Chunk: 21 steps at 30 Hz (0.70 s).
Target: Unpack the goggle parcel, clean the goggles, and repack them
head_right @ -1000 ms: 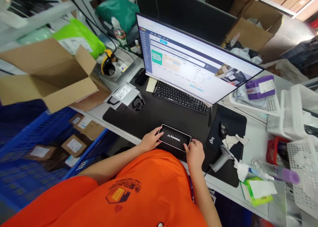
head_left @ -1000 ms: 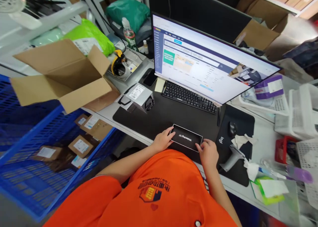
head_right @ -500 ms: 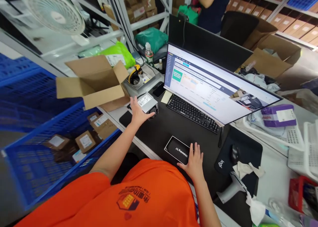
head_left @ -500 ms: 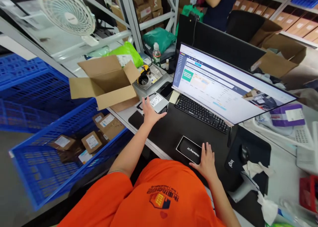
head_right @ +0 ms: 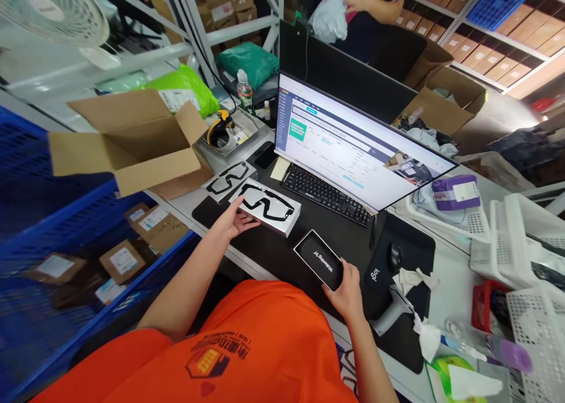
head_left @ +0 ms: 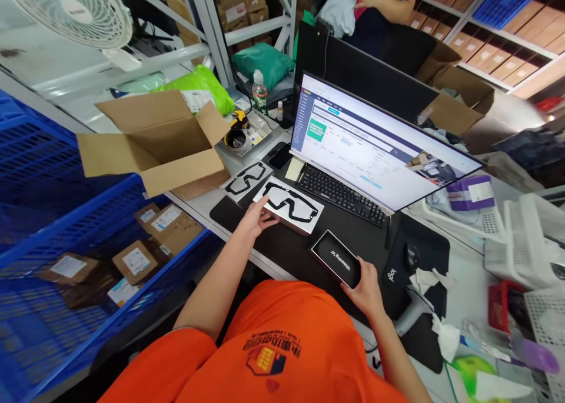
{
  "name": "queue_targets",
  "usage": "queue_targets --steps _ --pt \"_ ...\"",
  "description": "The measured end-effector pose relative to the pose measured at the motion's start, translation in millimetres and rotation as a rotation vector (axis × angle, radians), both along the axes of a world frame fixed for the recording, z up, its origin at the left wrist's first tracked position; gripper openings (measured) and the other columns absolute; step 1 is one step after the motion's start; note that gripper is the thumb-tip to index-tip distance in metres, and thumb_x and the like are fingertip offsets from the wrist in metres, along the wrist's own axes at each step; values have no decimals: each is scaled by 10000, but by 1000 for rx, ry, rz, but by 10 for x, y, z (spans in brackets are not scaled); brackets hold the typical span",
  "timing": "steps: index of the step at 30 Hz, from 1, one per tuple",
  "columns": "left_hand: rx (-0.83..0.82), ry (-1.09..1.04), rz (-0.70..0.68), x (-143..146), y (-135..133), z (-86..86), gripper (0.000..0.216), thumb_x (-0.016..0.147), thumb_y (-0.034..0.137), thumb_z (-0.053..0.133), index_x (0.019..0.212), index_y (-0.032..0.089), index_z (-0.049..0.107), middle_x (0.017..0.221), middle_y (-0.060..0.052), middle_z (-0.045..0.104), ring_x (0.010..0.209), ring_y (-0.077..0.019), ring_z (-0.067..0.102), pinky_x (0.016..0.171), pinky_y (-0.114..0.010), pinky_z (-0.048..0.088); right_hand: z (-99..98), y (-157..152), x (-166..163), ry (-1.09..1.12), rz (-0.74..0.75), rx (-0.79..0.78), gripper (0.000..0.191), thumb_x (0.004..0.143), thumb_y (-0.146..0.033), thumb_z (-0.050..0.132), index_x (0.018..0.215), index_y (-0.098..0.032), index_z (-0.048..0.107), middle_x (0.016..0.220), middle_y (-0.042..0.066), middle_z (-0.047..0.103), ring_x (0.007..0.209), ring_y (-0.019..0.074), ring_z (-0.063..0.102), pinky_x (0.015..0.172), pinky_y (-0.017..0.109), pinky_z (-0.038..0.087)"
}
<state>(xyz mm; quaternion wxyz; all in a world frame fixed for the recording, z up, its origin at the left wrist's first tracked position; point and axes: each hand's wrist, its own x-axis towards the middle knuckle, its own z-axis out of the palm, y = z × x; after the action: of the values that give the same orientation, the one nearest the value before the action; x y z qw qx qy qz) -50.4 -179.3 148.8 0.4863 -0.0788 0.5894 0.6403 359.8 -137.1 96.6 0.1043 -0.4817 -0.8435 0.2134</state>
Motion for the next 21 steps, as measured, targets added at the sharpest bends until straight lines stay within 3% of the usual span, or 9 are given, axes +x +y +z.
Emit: queue_targets --steps 3,6,10,16,21 --pt "-30 -204 -83 34 -66 -42 459 861 541 671 1110 170 566 870 -96 617 810 -254 673 839 -569 605 244 -54 192 99 -79 82 840 750 -471 771 1457 -196 412 1315 144 505 1238 349 509 1081 557 453" --pt "-53 -326 -157 135 -109 -79 478 891 588 592 1107 162 571 900 -133 635 842 -280 691 817 -545 613 532 -142 281 176 -144 152 899 711 -562 803 1445 -196 435 1314 148 535 1233 360 520 1051 568 465" --pt "-53 -373 -266 286 -64 -65 455 931 566 511 1067 140 596 933 -178 658 879 -312 707 785 -531 624 776 -233 230 201 -148 183 913 716 -525 815 1471 -211 409 1357 149 524 1271 355 507 1074 551 456" --pt "6 -226 -324 370 44 -2 295 922 430 603 1082 183 624 968 -125 689 829 -265 707 740 -492 645 735 -371 211 91 -104 23 891 772 -399 768 1538 -274 329 1374 117 472 1293 320 510 1116 502 452" --pt "12 -124 -354 365 23 -20 312 892 399 670 1115 185 631 1001 -133 697 860 -273 704 737 -489 649 658 -486 172 33 -154 -70 928 761 -308 736 1567 -276 278 1357 112 453 1283 312 509 1105 469 474"
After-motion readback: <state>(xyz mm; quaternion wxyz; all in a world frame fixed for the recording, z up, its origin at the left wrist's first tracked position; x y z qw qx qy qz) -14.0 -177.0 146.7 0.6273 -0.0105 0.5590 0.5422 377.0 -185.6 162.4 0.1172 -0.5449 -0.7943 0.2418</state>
